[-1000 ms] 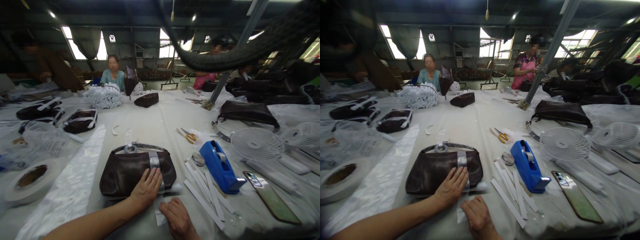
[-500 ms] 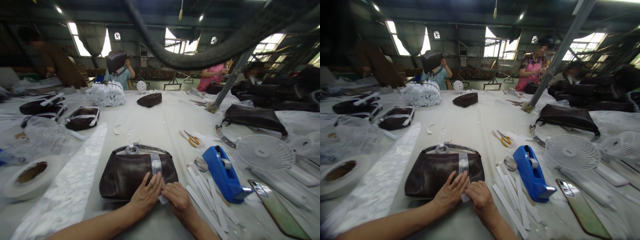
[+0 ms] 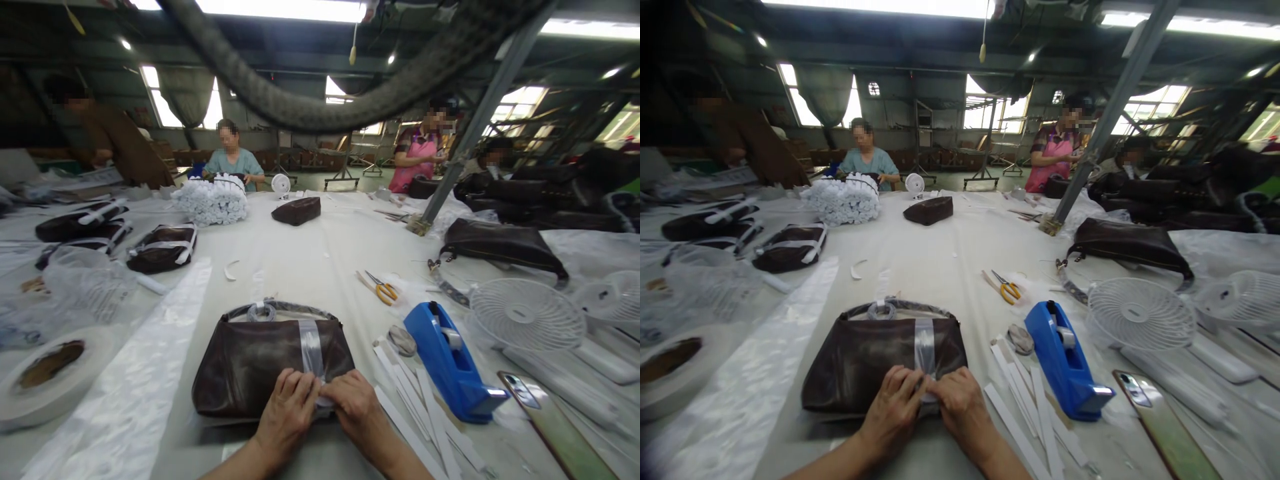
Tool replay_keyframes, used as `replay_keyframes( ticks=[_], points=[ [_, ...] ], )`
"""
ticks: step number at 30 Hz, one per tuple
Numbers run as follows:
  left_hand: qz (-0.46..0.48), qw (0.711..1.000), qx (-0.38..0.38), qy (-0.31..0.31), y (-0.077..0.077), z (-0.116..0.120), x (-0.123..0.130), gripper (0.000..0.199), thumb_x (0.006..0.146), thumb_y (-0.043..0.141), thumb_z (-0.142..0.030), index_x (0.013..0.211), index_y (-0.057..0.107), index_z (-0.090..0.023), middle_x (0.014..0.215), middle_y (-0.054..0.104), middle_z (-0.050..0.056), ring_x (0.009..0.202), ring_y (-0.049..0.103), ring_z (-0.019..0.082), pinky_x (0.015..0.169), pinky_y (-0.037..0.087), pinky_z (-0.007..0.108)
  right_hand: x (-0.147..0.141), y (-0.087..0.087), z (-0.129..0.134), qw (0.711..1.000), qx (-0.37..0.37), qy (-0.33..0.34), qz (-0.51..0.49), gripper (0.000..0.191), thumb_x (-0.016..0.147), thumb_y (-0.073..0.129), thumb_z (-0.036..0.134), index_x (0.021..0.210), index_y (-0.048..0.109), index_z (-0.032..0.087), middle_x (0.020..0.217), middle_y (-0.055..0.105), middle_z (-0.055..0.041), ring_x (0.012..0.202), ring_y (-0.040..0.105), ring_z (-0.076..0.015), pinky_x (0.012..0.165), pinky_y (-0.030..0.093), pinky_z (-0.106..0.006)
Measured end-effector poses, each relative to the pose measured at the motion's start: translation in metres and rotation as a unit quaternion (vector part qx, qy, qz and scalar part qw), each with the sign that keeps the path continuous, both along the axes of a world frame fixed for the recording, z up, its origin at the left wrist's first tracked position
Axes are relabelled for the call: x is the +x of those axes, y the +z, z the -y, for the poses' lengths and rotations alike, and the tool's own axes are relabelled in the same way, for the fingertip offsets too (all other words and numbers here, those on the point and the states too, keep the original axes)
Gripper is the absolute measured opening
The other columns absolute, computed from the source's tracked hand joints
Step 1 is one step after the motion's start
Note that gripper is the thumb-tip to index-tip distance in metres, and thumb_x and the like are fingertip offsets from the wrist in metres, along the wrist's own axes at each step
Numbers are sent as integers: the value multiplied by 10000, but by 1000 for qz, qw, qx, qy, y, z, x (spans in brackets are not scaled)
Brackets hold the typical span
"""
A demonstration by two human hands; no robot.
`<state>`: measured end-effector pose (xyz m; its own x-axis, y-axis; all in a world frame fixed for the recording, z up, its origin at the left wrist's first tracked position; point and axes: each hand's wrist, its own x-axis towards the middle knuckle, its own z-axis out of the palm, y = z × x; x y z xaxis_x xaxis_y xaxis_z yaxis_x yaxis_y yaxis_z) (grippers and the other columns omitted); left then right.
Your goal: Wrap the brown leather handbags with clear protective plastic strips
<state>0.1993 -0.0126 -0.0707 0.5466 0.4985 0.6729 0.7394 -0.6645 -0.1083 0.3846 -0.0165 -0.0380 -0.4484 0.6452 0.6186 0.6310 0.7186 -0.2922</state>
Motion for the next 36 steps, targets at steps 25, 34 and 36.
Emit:
replay_keyframes(
  ticks=[25, 34, 36],
  points=[
    [108, 983, -145, 21, 15, 2, 9, 367, 891, 397, -58, 1250, 453, -110, 940, 665, 88, 799, 618, 212, 847, 420, 413, 2, 7, -16, 989, -137, -8, -64, 164, 930, 511, 178, 903, 669, 210, 866, 723, -30, 798, 642, -191, 751, 457, -311],
    [97, 986, -118, 62, 25, -4, 15, 396, 912, 404, -93, 1307, 421, -86, 912, 661, 82, 770, 599, 212, 843, 450, 399, -10, 8, -33, 954, -265, -53, -130, 121, 841, 611, 180, 756, 692, 206, 770, 725, -7, 749, 675, -166, 713, 460, -251],
    [77, 989, -101, 75, 29, -8, 16, 382, 918, 405, -100, 1297, 445, -76, 834, 656, 69, 702, 585, 206, 796, 464, 387, -11, 8, -34, 952, -271, -66, -127, 119, 832, 611, 183, 748, 692, 205, 757, 726, -5, 736, 675, -166, 693, 453, -247]
  ],
)
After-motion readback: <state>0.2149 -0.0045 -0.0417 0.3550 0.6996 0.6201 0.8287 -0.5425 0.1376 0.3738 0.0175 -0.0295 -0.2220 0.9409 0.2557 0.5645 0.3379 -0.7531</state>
